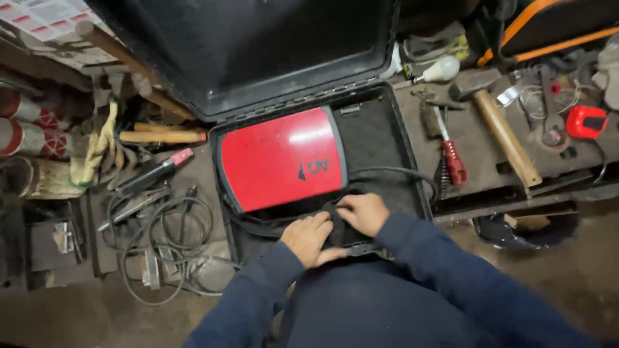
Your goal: The person places a red welding machine into a black plastic case and coils thick black cables to store them inside the case alongside the machine.
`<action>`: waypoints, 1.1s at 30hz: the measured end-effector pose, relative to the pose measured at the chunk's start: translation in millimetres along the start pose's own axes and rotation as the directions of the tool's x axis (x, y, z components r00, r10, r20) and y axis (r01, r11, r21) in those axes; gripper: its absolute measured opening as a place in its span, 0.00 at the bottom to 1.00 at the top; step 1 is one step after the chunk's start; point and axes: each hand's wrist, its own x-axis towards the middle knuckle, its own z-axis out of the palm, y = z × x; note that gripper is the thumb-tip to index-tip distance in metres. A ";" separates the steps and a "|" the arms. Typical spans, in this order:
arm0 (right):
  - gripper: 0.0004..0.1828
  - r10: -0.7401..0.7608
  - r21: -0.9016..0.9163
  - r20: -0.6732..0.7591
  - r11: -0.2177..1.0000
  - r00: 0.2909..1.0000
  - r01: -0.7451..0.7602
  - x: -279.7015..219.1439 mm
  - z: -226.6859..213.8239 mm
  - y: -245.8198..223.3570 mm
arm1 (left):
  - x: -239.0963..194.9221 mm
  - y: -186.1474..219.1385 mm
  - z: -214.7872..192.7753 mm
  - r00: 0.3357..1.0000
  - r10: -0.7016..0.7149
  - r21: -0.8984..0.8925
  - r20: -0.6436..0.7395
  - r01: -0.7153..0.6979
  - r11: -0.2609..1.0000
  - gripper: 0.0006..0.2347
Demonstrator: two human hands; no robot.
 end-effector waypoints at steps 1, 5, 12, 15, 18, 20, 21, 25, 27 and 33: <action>0.13 -0.011 0.069 -0.027 0.998 1.000 0.013 8.9 18.4 -1.3 | -4.5 -1.5 8.0 1.000 0.004 0.014 -0.007 -0.004 1.000 0.24; 0.10 -0.001 -0.209 0.336 0.975 0.942 0.076 -13.6 -2.0 -21.6 | -31.7 -50.8 31.5 0.985 -0.113 0.168 0.129 0.091 0.982 0.15; 0.25 0.290 0.114 -0.618 0.953 0.730 -0.282 -102.4 -106.0 42.0 | -30.5 -48.6 49.8 0.905 -0.418 0.326 0.078 0.373 0.868 0.07; 0.28 0.179 -0.014 -0.606 0.972 0.775 -0.236 -101.8 -109.9 60.2 | -23.1 -13.5 22.6 0.921 -0.388 0.319 0.021 0.362 0.876 0.08; 0.23 0.058 -0.181 -0.584 0.963 0.810 -0.200 -86.7 -99.4 66.0 | -21.1 38.4 -10.9 0.967 -0.226 0.109 -0.121 0.239 0.965 0.09; 0.21 0.136 -0.207 -0.598 0.926 0.790 -0.316 -79.9 -95.6 63.4 | -27.3 66.1 -10.1 0.970 -0.130 -0.038 -0.205 0.125 0.991 0.10; 0.19 0.180 -0.243 -0.603 0.887 0.777 -0.394 -79.6 -96.5 58.2 | -35.0 76.7 1.9 0.968 -0.249 -0.301 -0.032 0.228 0.926 0.09; 0.20 0.331 -0.325 -0.506 0.782 0.796 -0.532 -95.6 -87.8 43.6 | -59.0 100.7 53.6 0.809 -0.172 -0.576 0.562 0.532 0.621 0.19; 0.20 0.352 -0.338 -0.518 0.753 0.780 -0.564 -106.1 -91.5 15.4 | -68.8 98.3 112.9 0.907 -0.139 -0.638 0.398 0.383 0.668 0.29; 0.23 0.434 -0.200 -0.447 0.804 0.782 -0.560 -129.0 -79.3 -31.1 | -62.9 130.8 195.4 0.926 -0.150 -0.652 0.347 0.353 0.671 0.49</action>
